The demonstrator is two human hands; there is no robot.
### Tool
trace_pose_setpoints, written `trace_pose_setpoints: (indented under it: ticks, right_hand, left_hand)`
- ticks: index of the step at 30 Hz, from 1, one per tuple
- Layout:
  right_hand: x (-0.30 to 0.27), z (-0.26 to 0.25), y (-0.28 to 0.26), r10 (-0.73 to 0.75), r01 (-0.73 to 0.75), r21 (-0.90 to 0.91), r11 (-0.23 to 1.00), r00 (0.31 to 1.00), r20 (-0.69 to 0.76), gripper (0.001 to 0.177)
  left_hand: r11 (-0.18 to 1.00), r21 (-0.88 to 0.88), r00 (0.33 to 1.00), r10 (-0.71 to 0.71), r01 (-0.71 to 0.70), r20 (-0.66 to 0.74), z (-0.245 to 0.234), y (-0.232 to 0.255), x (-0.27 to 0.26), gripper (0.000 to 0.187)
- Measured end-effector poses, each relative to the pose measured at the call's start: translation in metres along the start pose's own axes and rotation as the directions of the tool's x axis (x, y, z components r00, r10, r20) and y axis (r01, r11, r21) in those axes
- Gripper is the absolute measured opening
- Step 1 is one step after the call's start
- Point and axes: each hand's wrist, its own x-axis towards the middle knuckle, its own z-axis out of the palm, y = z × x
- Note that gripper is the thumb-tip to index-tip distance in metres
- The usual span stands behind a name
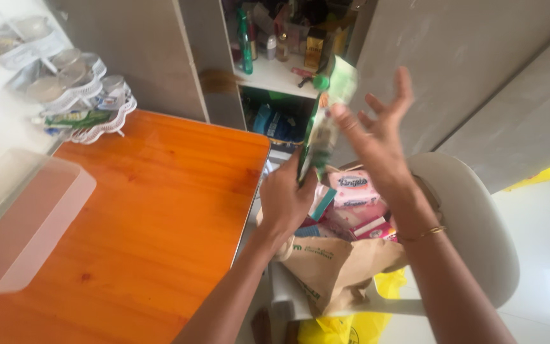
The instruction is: The person removes various household items, including tissues, soap, sauce, and sanitary products, from a shopping bag and arranges them on a wooden table.
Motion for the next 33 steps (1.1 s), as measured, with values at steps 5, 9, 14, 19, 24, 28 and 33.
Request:
trace_pose_setpoints:
  ticks: [5,9,14,19,24,28,33]
  right_hand:
    - [0.006,0.041,-0.001,0.031,-0.040,0.409,0.912,0.999,0.030,0.068]
    - [0.017,0.062,-0.027,0.203,-0.261,0.620,0.740,0.965,0.165,0.055]
    - [0.007,0.093,-0.080,0.071,-0.404,0.627,0.666,0.871,0.486,0.056]
    - [-0.004,0.148,-0.101,-0.011,-0.507,0.662,0.552,0.789,0.614,0.049]
    - [-0.016,0.216,-0.119,0.017,-0.548,0.652,0.524,0.772,0.635,0.038]
    - [-0.024,0.274,-0.143,-0.084,-0.525,0.567,0.635,0.683,0.726,0.024]
    - [-0.049,0.345,-0.171,-0.146,-0.524,0.511,0.682,0.587,0.797,0.016]
  left_hand:
    - [0.881,0.218,0.866,0.460,-0.419,-0.197,-0.006,0.009,-0.008,0.073]
    - [0.895,0.129,0.847,0.447,-0.428,-0.287,-0.029,0.009,-0.026,0.086]
    - [0.771,-0.547,0.916,0.114,-0.327,-0.385,-0.075,-0.006,-0.038,0.124]
    - [0.589,-0.767,0.965,0.093,-0.253,-0.247,-0.130,-0.049,-0.060,0.103]
    - [0.687,-0.705,0.945,-0.080,-0.178,-0.316,-0.185,-0.075,-0.095,0.100]
    - [0.823,-0.552,0.869,-0.173,-0.131,-0.464,-0.238,-0.094,-0.129,0.095]
    - [0.891,-0.448,0.800,-0.324,0.078,-0.506,-0.302,-0.112,-0.177,0.113]
